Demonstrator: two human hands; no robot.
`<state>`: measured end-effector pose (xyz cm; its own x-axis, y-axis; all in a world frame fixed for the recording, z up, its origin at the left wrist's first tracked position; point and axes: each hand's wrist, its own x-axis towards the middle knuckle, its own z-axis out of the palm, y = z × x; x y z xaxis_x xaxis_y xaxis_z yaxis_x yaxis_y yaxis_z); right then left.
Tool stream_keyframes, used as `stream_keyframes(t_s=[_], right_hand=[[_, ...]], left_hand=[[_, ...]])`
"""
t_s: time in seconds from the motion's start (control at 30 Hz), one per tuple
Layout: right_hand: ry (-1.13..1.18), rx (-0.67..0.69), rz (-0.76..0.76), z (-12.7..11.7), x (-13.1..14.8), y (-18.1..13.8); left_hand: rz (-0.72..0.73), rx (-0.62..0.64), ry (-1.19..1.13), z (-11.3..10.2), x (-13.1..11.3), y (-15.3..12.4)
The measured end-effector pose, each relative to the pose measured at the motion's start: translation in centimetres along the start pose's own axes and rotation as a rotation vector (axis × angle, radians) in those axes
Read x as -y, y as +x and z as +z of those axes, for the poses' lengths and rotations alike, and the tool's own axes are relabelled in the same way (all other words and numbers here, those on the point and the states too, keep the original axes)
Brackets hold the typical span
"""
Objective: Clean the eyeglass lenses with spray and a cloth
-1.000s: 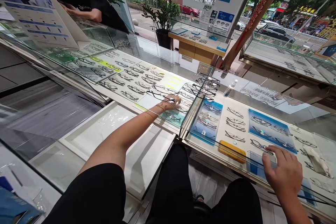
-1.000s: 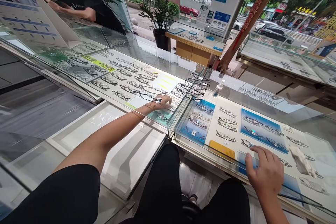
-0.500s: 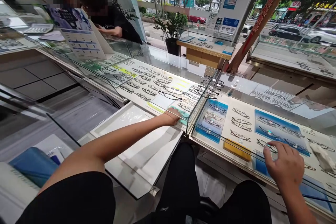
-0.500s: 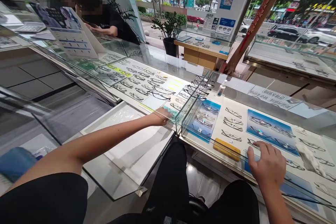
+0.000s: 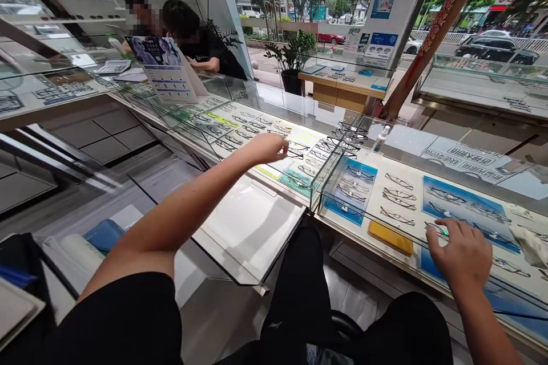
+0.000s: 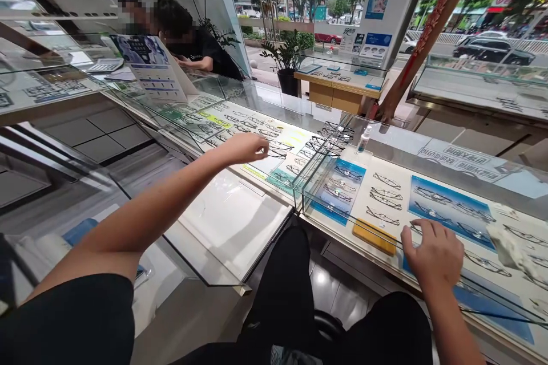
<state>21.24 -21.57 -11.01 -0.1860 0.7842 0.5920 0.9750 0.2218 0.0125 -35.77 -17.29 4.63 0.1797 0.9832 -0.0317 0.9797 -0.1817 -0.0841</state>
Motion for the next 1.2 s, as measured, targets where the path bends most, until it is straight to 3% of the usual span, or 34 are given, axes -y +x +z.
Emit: stream_keyframes(t_s=[0.13, 0.37, 0.77, 0.97, 1.2], right_hand=[[0.004, 0.013, 0.021, 0.0, 0.2, 0.1], [-0.010, -0.018, 0.007, 0.3, 0.3, 0.2], [-0.011, -0.025, 0.003, 0.4, 0.5, 0.3], [0.003, -0.002, 0.024, 0.2, 0.6, 0.3], [0.007, 0.008, 0.034, 0.2, 0.5, 0.2]], left_hand=[[0.066, -0.095, 0.161, 0.8, 1.6, 2.6], [0.136, -0.087, 0.144, 3.5, 3.1, 5.8], [0.127, -0.054, 0.053, 3.9, 2.8, 7.5], [0.057, -0.008, 0.003, 3.3, 2.6, 5.7], [-0.026, 0.065, -0.105, 0.3, 2.2, -0.6]])
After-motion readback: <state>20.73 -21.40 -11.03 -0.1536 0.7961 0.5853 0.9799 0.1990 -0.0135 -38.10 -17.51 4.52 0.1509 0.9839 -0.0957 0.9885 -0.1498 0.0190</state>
